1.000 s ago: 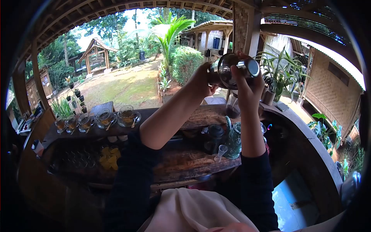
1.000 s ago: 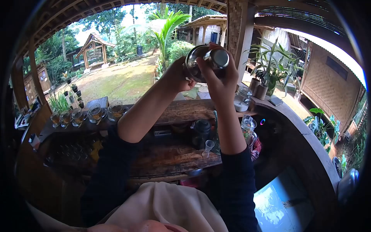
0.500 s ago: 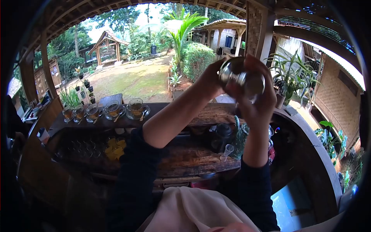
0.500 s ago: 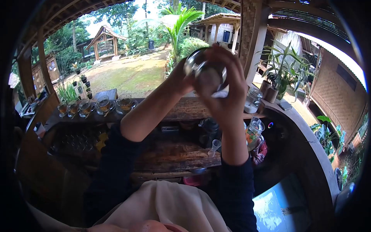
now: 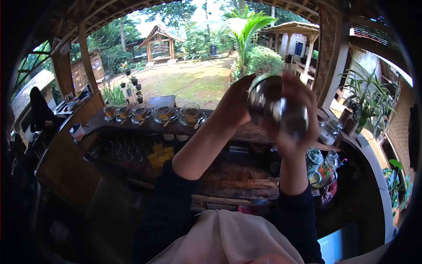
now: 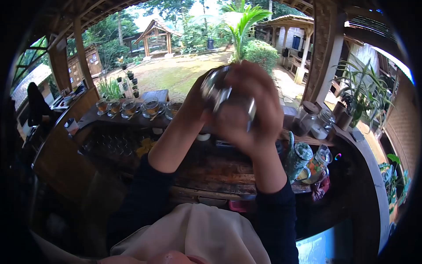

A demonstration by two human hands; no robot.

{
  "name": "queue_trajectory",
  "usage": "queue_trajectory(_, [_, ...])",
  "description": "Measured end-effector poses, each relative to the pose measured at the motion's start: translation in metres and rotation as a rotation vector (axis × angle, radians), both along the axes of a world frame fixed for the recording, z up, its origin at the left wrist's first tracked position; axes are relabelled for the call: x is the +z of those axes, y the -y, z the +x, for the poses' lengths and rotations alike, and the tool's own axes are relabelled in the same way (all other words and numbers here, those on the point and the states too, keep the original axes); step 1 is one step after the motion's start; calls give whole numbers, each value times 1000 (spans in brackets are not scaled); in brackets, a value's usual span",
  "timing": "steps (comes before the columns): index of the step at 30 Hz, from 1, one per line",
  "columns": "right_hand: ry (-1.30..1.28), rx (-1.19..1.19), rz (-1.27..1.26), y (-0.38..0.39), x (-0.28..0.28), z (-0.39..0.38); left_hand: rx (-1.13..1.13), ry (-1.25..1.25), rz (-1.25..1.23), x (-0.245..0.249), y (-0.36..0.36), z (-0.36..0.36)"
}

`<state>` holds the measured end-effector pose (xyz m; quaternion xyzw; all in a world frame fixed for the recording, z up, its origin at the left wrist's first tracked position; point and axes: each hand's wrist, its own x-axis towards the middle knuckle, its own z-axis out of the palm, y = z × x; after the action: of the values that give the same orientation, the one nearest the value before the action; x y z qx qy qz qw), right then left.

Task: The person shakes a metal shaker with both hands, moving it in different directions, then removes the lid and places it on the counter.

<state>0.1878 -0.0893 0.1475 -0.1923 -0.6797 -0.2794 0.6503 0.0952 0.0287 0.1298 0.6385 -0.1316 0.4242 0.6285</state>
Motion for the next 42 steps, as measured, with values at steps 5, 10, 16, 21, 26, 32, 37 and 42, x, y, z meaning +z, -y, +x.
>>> queue_trajectory(5, [404,316,726,-3,-42,-55,-318,421,-165,-40,0,-32])
queue_trajectory(10, [98,222,71,-76,-33,-63,775,-10,364,-87,-94,-49])
queue_trajectory(16, [281,440,186,-71,-98,-105,-277,392,-692,-58,8,-135])
queue_trajectory(21, [453,295,146,-81,-46,-152,-732,427,-791,-60,-35,-178])
queue_trajectory(26, [-167,390,-474,-126,-53,-204,-21,561,-970,-106,-97,-193])
queue_trajectory(32, [144,633,309,-60,-61,-251,-95,546,-218,-72,-44,-260])
queue_trajectory(37, [7,547,-65,-159,-70,-285,162,464,-1001,-102,-90,-299])
queue_trajectory(42, [13,663,-321,-120,-50,-301,40,661,-990,-99,-51,-315])
